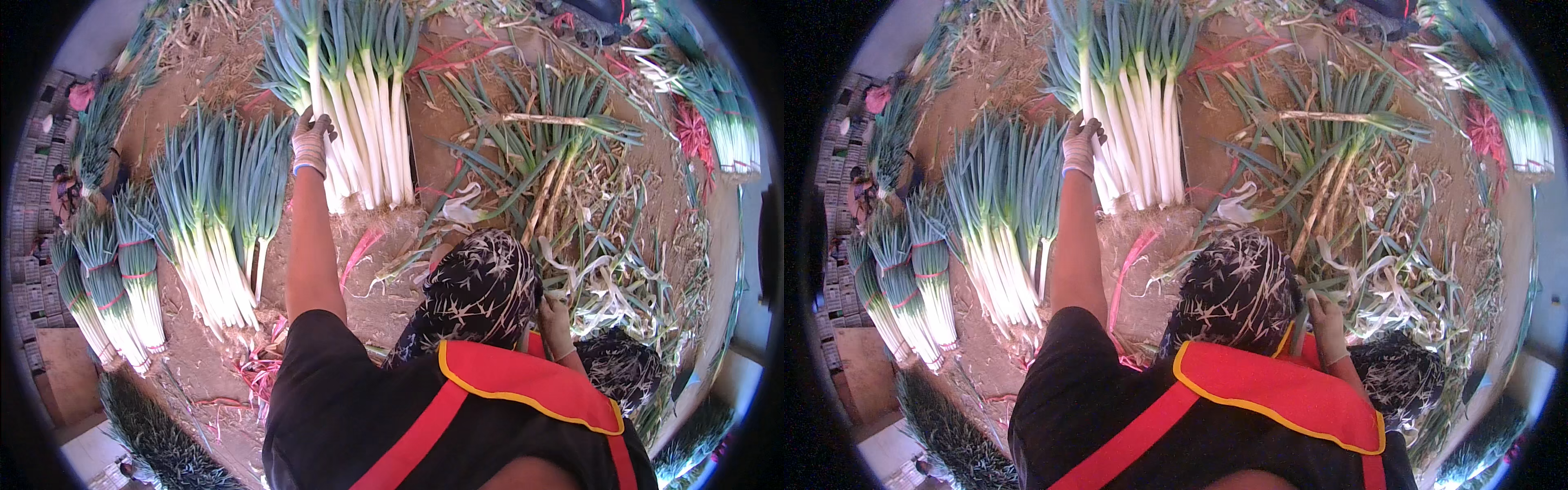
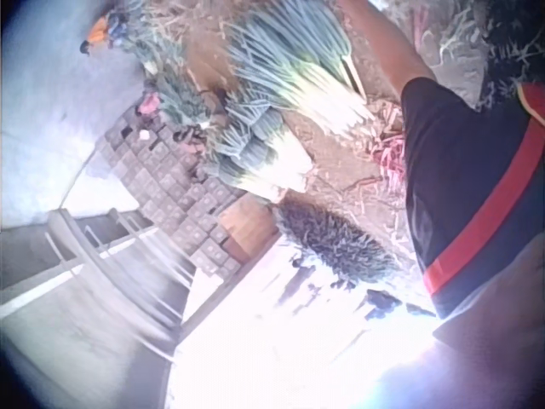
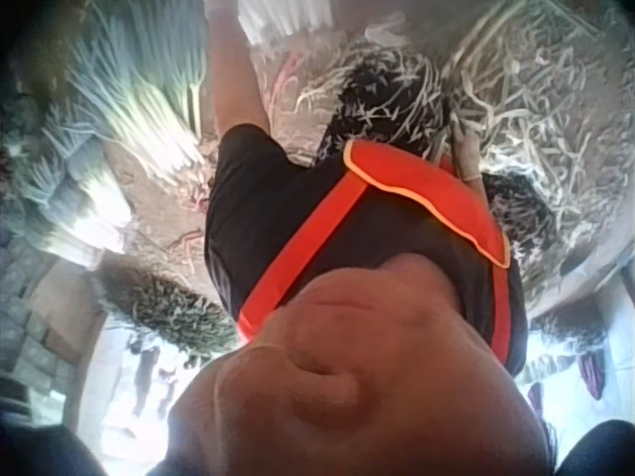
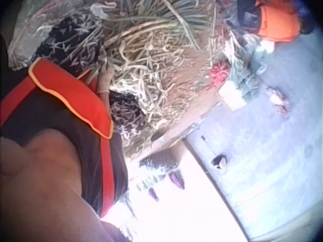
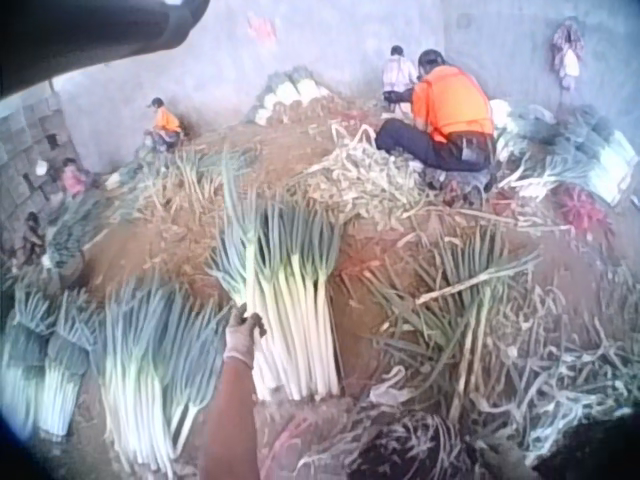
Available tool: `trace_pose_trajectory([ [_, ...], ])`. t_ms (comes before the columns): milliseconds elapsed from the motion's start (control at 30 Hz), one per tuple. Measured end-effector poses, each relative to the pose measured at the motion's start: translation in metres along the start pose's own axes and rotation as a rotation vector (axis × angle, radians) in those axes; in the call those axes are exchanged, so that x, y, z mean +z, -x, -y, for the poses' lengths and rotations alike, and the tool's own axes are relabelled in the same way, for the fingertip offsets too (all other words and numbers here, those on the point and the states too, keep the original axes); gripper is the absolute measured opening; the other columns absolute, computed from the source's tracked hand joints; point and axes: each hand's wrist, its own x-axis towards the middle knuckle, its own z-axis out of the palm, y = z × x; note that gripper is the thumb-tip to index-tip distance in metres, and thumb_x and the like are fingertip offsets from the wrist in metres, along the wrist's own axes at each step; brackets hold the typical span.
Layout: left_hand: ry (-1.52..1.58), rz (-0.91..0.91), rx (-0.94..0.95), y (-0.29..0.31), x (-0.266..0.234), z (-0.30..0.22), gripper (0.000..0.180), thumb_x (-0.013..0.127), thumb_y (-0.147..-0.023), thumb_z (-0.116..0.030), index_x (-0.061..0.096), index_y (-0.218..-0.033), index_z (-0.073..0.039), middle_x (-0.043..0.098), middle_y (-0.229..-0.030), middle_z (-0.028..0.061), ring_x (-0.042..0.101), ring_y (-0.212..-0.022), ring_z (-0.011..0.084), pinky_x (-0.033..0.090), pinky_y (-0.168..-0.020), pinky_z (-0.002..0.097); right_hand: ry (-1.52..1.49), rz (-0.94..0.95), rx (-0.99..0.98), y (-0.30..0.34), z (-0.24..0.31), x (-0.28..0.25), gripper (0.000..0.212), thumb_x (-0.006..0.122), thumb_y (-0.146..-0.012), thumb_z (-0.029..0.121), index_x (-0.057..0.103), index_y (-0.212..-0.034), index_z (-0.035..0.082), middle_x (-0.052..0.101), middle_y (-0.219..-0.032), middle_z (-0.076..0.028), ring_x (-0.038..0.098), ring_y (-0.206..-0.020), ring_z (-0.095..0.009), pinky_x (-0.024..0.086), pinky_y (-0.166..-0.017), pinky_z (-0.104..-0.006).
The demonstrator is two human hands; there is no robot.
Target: The person is cleaning spring onions by peeling off the outer skin and roots by hand and placing them onto a stack.
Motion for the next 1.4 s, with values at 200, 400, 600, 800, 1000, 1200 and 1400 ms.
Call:
trace_pose_trajectory([
  [200, -1.013, 0.091, -0.02, 0.004, -0.02, 0.016, 0.063, 0.072, -0.077, -0.037, 0.057, -0.127, -0.002, 0.068, -0.108, 0.0198, 0.066, -0.1, 0.0314, 0.05, -0.089, 0.0395, -0.203, -0.022, -0.016, -0.021, -0.054, 0.015, 0.035, 0.056, -0.097, 0.025, 0.063, -0.11, -0.006, 0.061, -0.078, -0.004, 0.049, -0.067, -0.01, 0.041, -0.06, -0.0271],
  [400, -1.239, 0.101, 0.018, 0.013, 0.005, -0.003, 0.051, 0.069, -0.075, -0.03, 0.062, -0.117, -0.004, 0.068, -0.105, 0.021, 0.065, -0.098, 0.0358, 0.05, -0.087, 0.0418, -0.019, -0.025, -0.021, -0.013, -0.016, 0.011, 0.035, 0.055, -0.097, 0.029, 0.064, -0.101, -0.004, 0.057, -0.071, -0.006, 0.05, -0.062, -0.013, 0.041, -0.058, -0.0295],
  [600, -1.36, 0.119, 0.079, 0.015, 0.011, -0.005, 0.059, 0.069, -0.076, -0.03, 0.054, -0.128, -0.006, 0.06, -0.121, 0.0209, 0.059, -0.111, 0.0377, 0.048, -0.095, 0.0431, 0.023, -0.002, -0.013, -0.017, -0.012, 0.013, 0.039, 0.055, -0.096, 0.033, 0.064, -0.101, -0.004, 0.056, -0.067, -0.009, 0.053, -0.06, -0.02, 0.042, -0.058, -0.0346],
  [800, -1.405, 0.183, -0.012, 0.007, 0.015, -0.009, 0.069, 0.069, -0.081, -0.034, 0.041, -0.14, -0.012, 0.05, -0.132, 0.0215, 0.058, -0.114, 0.0388, 0.048, -0.095, 0.0465, -0.101, -0.056, -0.053, -0.026, -0.042, 0.027, 0.037, 0.055, -0.096, 0.033, 0.064, -0.101, -0.002, 0.059, -0.069, -0.014, 0.056, -0.06, -0.024, 0.043, -0.059, -0.0358],
  [1000, -1.29, 0.024, 0.016, 0.006, 0.028, -0.028, 0.078, 0.073, -0.08, -0.034, 0.033, -0.144, -0.013, 0.046, -0.136, 0.0258, 0.056, -0.115, 0.0421, 0.049, -0.093, 0.0484, 0.011, -0.034, -0.056, -0.019, -0.024, 0.018, 0.038, 0.055, -0.096, 0.034, 0.064, -0.103, -0.002, 0.06, -0.072, -0.016, 0.058, -0.065, -0.025, 0.045, -0.064, -0.036],
  [1200, -1.4, -0.04, 0.187, -0.016, 0.05, -0.044, 0.072, 0.069, -0.082, -0.031, 0.035, -0.144, -0.017, 0.047, -0.133, 0.0239, 0.058, -0.112, 0.041, 0.052, -0.088, 0.0473, 0.047, -0.036, 0.01, -0.017, -0.024, 0.016, 0.039, 0.053, -0.096, 0.036, 0.063, -0.101, -0.001, 0.059, -0.072, -0.017, 0.057, -0.065, -0.025, 0.045, -0.063, -0.0365],
  [1400, -1.445, 0.081, 0.303, -0.039, 0.076, -0.022, 0.075, 0.064, -0.085, -0.041, 0.033, -0.145, -0.009, 0.025, -0.152, 0.0218, 0.041, -0.132, 0.0393, 0.037, -0.107, 0.044, -0.07, 0.028, 0.14, -0.02, -0.019, 0.012, 0.034, 0.056, -0.097, 0.024, 0.063, -0.111, -0.005, 0.059, -0.078, 0.002, 0.045, -0.064, -0.006, 0.038, -0.056, -0.0221],
])
